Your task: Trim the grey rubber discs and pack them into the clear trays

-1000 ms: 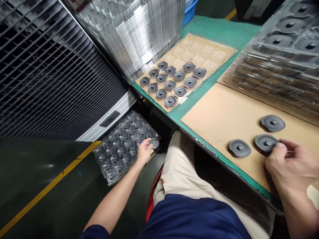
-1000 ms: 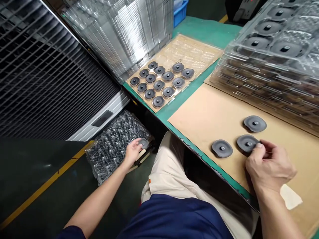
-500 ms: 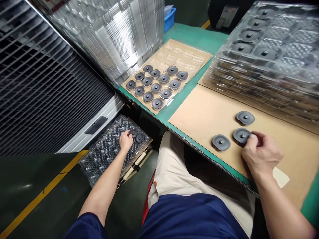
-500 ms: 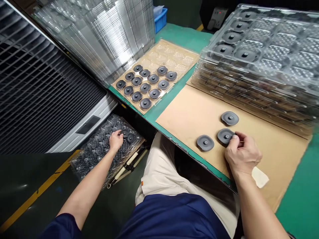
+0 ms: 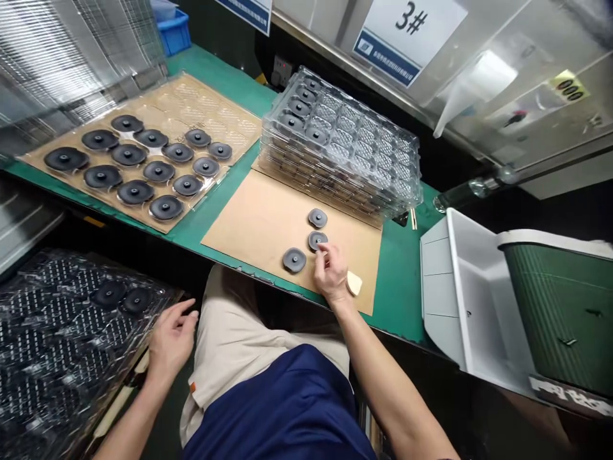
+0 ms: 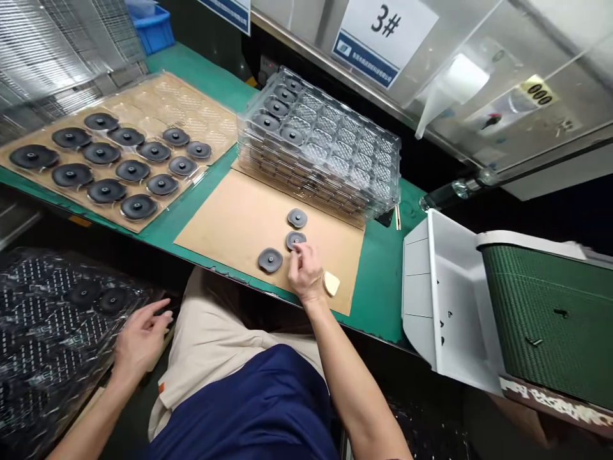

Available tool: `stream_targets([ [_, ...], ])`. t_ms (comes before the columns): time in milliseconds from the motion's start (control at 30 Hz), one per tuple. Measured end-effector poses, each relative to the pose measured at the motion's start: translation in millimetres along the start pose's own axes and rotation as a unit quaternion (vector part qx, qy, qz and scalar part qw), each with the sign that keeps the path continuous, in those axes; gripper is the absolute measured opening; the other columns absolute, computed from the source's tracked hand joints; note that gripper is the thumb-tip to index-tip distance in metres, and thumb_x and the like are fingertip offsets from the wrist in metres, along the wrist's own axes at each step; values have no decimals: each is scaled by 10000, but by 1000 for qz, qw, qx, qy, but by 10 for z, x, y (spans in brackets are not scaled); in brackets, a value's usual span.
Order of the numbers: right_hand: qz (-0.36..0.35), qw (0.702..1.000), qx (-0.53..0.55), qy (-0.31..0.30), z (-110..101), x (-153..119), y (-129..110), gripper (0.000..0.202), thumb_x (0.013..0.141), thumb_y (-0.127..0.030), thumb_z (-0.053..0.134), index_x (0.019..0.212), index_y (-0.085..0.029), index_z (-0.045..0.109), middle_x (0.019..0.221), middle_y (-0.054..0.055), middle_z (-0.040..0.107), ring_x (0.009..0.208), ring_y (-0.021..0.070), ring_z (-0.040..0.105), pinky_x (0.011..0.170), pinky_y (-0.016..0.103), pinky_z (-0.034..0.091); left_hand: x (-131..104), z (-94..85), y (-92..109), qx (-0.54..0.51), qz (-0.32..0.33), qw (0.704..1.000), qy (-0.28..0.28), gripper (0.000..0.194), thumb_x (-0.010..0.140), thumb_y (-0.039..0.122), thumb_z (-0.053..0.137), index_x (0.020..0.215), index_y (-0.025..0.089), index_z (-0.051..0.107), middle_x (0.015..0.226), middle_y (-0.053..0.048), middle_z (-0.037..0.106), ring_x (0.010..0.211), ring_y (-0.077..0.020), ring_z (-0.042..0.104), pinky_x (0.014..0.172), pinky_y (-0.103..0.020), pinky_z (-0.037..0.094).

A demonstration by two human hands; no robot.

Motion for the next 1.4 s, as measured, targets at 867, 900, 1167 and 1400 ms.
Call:
stream_targets([
  [867, 295, 743, 512, -315, -158, -1156, -816, 506, 893, -697, 579, 827, -200, 510, 613, -24, 548, 455, 88, 450, 477, 227, 462, -774, 503, 1530, -384, 52, 869, -308, 696, 921, 211, 738, 1550, 339, 469, 1613, -79, 485, 1440, -244, 508, 1170, -331, 450],
  [900, 295, 737, 520, -314, -192, -1174, -843, 506, 899, -696, 577, 827, -198, 518, 603, -24, 552, 450, 88, 454, 476, 224, 458, -780, 466, 1567, -395, 49, 862, -313, 689, 908, 195, 753, 1529, 349, 499, 1600, -72, 504, 1427, -237, 524, 1157, -313, 460],
  [1167, 201, 964, 156, -74, -816, -768, -9, 389, 1000, -510, 496, 1088, -183, 688, 1052, 136, 697, 947, 259, 653, 887, 441, 536, -773, 202, 1696, -497, -10, 812, -306, 741, 753, 337, 910, 1431, 265, 620, 1441, -154, 651, 1289, -335, 646, 1044, -362, 563],
  [1400, 170, 985, -35, -2, -820, -699, 659, 265, 944, -407, 547, 1004, -191, 688, 1356, 178, 609, 1282, 388, 493, 1045, 582, 399, -812, 91, 1768, -522, -32, 792, -315, 697, 698, 368, 944, 1335, 244, 691, 1385, -148, 691, 1268, -353, 656, 1076, -402, 543],
])
Point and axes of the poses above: each hand's wrist, its own x-axis towards the middle knuckle, its own z-axis out of the palm, y = z × x, the point moved 3 cm from there along x, towards the middle knuckle
